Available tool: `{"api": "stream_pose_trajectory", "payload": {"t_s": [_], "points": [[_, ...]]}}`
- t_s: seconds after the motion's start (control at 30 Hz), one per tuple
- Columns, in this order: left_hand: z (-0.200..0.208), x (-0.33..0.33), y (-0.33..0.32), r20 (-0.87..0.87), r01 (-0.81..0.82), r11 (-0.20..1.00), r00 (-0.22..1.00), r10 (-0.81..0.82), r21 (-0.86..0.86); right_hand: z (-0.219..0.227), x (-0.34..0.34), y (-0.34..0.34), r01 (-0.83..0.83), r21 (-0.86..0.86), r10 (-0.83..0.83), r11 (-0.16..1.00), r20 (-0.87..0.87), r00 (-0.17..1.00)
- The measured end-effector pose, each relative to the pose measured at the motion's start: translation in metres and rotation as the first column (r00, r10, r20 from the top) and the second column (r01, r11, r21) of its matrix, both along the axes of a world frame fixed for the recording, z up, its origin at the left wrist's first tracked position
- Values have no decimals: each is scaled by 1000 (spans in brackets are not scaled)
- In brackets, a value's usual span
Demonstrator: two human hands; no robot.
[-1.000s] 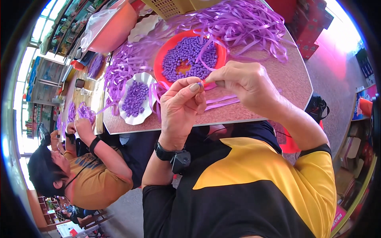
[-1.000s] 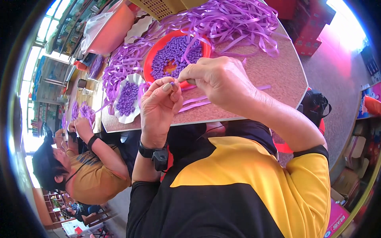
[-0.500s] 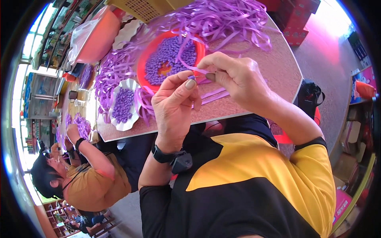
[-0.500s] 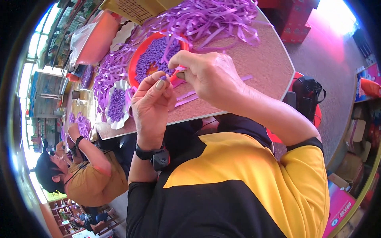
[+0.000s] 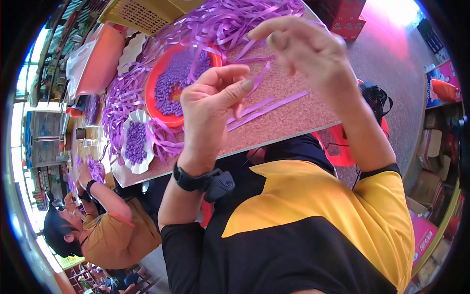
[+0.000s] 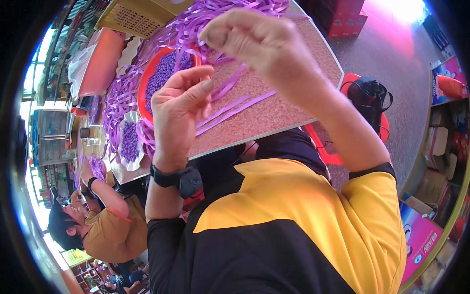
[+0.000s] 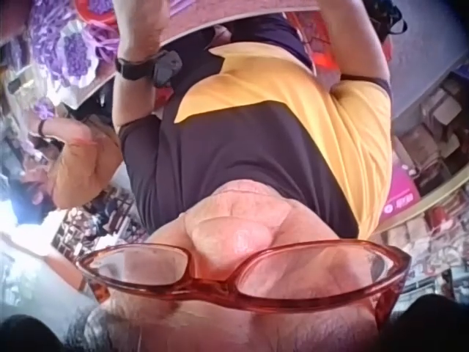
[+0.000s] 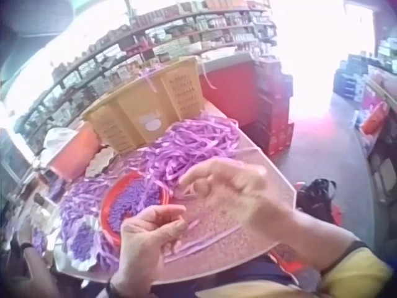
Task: Assembling or packaging purple plastic strips and purple beads at a factory workbench.
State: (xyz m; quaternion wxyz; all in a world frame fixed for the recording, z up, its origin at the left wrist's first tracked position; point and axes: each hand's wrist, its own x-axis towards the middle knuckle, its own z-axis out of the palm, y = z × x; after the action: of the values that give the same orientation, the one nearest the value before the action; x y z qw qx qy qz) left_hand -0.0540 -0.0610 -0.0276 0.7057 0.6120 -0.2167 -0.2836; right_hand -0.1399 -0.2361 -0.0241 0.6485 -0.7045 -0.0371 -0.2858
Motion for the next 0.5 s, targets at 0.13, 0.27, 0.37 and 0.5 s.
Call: {"api": "stream_pose_trajectory", "payload": {"t_s": [0.13,0.27,0.37,0.5], "points": [[-23,5,-8,593,-39,898,763,-257,439,-1,-12,-28,160,-39,-156,986,75,985],[-39,-8,-25,846,-251,823,318,-428,510,-25,-12,-25,85,-48,-86,995,-32,996],[-41,-10,-31,843,-289,795,260,-470,533,-34,-16,-21,49,-67,-54,997,-88,995],[-43,-1,-28,821,-184,873,467,-327,453,-43,-16,-25,31,-102,-42,994,-109,993]]}}
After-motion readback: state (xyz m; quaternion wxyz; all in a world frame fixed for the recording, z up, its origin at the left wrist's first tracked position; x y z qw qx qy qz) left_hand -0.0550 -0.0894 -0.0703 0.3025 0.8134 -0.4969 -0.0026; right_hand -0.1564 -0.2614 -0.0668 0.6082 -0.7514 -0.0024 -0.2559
